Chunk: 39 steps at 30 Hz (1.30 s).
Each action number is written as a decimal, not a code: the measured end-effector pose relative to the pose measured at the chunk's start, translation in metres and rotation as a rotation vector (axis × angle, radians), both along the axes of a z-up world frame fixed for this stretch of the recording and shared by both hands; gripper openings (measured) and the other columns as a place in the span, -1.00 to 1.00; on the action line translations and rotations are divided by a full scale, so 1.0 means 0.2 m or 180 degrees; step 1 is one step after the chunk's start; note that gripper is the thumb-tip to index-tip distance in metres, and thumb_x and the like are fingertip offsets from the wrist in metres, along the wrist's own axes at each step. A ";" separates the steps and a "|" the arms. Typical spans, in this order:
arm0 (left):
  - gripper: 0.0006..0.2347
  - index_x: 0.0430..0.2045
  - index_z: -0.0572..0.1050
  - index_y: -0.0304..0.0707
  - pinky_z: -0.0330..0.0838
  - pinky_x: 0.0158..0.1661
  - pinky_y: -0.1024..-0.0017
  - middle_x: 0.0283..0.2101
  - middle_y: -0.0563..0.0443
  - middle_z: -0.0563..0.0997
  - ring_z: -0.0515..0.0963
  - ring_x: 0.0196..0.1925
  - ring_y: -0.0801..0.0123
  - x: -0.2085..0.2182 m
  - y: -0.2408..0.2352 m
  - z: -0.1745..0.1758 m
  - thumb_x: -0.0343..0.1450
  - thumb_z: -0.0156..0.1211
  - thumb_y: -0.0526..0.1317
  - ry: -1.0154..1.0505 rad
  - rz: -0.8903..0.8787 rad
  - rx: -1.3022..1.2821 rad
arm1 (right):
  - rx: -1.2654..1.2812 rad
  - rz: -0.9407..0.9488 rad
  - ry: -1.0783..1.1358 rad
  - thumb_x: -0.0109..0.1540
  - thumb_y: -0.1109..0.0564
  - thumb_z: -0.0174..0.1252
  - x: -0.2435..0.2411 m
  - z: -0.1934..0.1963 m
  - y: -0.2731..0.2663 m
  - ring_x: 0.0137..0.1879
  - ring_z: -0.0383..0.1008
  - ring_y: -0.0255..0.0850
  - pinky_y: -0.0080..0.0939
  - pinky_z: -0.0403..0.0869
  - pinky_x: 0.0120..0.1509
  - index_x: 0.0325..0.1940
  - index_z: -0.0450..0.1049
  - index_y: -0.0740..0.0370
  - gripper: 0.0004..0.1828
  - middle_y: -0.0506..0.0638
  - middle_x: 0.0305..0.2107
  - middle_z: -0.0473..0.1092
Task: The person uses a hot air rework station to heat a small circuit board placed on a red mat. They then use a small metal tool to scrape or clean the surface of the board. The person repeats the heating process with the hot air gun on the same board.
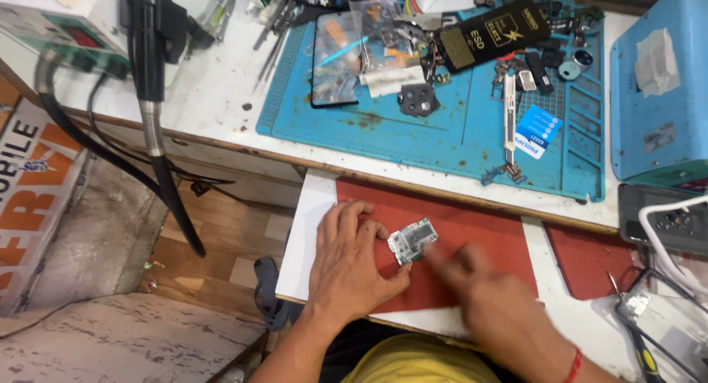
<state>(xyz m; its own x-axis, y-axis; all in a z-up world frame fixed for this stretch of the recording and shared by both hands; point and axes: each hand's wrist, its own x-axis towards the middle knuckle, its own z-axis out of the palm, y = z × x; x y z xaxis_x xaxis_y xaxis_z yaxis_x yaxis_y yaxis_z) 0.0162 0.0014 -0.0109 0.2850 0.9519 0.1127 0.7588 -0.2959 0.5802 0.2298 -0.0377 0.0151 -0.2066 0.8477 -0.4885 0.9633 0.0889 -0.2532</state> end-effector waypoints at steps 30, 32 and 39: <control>-0.60 -0.38 0.50 -0.28 0.08 0.26 -0.03 0.11 -0.20 0.37 0.21 0.32 -0.07 -0.01 0.01 -0.01 0.13 0.48 0.00 -0.0038 -0.0046 0.0016 | 0.0597 -0.0464 0.0307 0.13 0.31 -0.01 0.05 -0.05 0.03 -0.36 0.56 0.14 0.12 0.54 -0.26 0.48 0.25 -0.17 -0.19 0.06 -0.03 0.37; -0.60 -0.38 0.50 -0.28 0.08 0.26 -0.02 0.11 -0.20 0.36 0.21 0.32 -0.07 0.00 0.02 -0.01 0.12 0.48 0.00 -0.0014 -0.0049 -0.0028 | 0.0341 -0.0267 0.0265 0.09 0.33 -0.02 0.03 -0.06 0.00 -0.36 0.56 0.14 0.14 0.54 -0.23 0.50 0.23 -0.19 -0.12 0.06 -0.03 0.36; -0.58 -0.35 0.51 -0.30 0.09 0.25 -0.02 0.11 -0.20 0.37 0.21 0.31 -0.07 -0.01 0.01 -0.01 0.10 0.48 -0.02 -0.0004 -0.0046 0.0044 | 0.0515 0.0149 0.0356 0.10 0.30 -0.02 0.03 -0.05 0.03 -0.36 0.57 0.09 0.09 0.55 -0.26 0.49 0.25 -0.15 -0.16 0.05 -0.08 0.37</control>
<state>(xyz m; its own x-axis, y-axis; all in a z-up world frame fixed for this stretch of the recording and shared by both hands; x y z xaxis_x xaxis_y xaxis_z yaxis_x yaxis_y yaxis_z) 0.0151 0.0036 -0.0133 0.2987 0.9460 0.1261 0.7537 -0.3149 0.5769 0.2367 -0.0318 0.0044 -0.2930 0.9015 -0.3184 0.9239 0.1812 -0.3370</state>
